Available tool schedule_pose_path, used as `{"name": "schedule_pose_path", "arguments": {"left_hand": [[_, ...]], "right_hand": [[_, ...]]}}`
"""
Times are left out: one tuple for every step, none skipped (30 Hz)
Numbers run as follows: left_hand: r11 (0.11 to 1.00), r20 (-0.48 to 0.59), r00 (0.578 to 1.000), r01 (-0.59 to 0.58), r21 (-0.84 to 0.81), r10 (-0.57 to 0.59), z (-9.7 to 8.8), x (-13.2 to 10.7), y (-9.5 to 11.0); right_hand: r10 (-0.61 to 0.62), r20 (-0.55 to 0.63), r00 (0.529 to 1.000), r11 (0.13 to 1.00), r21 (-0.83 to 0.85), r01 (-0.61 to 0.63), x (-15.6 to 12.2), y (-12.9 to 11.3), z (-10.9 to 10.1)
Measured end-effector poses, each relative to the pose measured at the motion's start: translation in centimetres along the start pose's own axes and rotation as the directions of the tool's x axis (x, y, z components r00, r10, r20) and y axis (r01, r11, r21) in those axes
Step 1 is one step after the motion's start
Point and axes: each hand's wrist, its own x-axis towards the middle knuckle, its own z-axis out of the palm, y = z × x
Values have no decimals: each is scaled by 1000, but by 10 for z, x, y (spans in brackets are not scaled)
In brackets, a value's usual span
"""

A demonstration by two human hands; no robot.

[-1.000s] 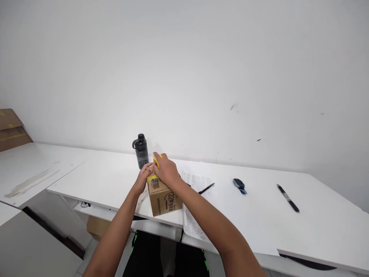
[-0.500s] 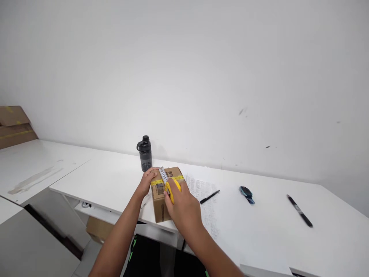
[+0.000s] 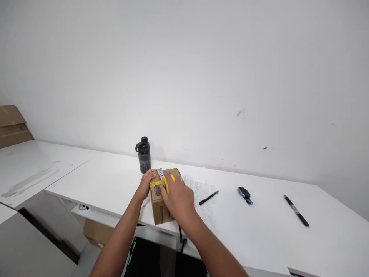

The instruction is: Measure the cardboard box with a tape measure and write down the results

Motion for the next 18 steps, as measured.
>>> {"name": "schedule_pose_path", "arguments": {"left_hand": [[1000,-5,1000,-2,2,2,0,1,0],[1000,-10,1000,-2,3,2,0,1,0],[1000,-16,1000,-2,3,2,0,1,0],[1000,-23,1000,-2,1,2,-1,1,1],[1000,-32,999,-1,-7,1,-2,0,2],[1000,-45,999,-4,-19,3,-4,-2,4],[999,-53,999,-7,-32,6,-7,-5,6],[999,-55,998,-13,-45,10,-11,-9,7],[998,-58,998,-22,-60,18,-16,-14,8],[997,-63,998,-34,-75,30,-23,-20,7],[995,-77,996,-48,-88,41,-32,-27,6],[993,-104,993,-62,-96,52,-41,-33,2],[993,-142,988,-73,-93,60,-51,-40,-2],[994,-197,978,-79,-71,64,-61,-46,-8],[997,-255,965,-75,-18,67,-70,-51,-14],[997,-308,949,-53,63,70,-78,-56,-19],[988,-363,928,-27,151,81,-83,-59,-22],[972,-417,903,1,233,99,-86,-63,-23]], "right_hand": [[4,28,1000,1000,17,-5,16,-2,5],[-1,58,998,999,41,-1,33,-3,10],[-18,84,996,997,70,12,48,-5,14],[-30,98,995,994,106,19,61,-6,18],[-42,106,993,988,154,25,71,-6,21],[-58,109,992,976,216,33,79,-6,22],[-68,107,992,958,285,35,83,-4,22],[-69,99,993,934,357,30,85,-2,20],[-61,84,995,903,430,19,85,0,16],[-43,60,997,863,506,7,84,4,12],[-19,33,999,807,590,-4,81,7,9],[2,10,1000,732,681,-8,79,10,6],[11,-5,1000,633,774,-4,76,13,5],[2,-3,1000,515,857,2,73,14,7],[-23,13,1000,391,920,-3,70,13,10],[-57,40,998,280,960,-22,68,10,16],[-95,70,993,201,978,-50,66,7,24],[-133,100,986,164,983,-78,64,2,32]]}}
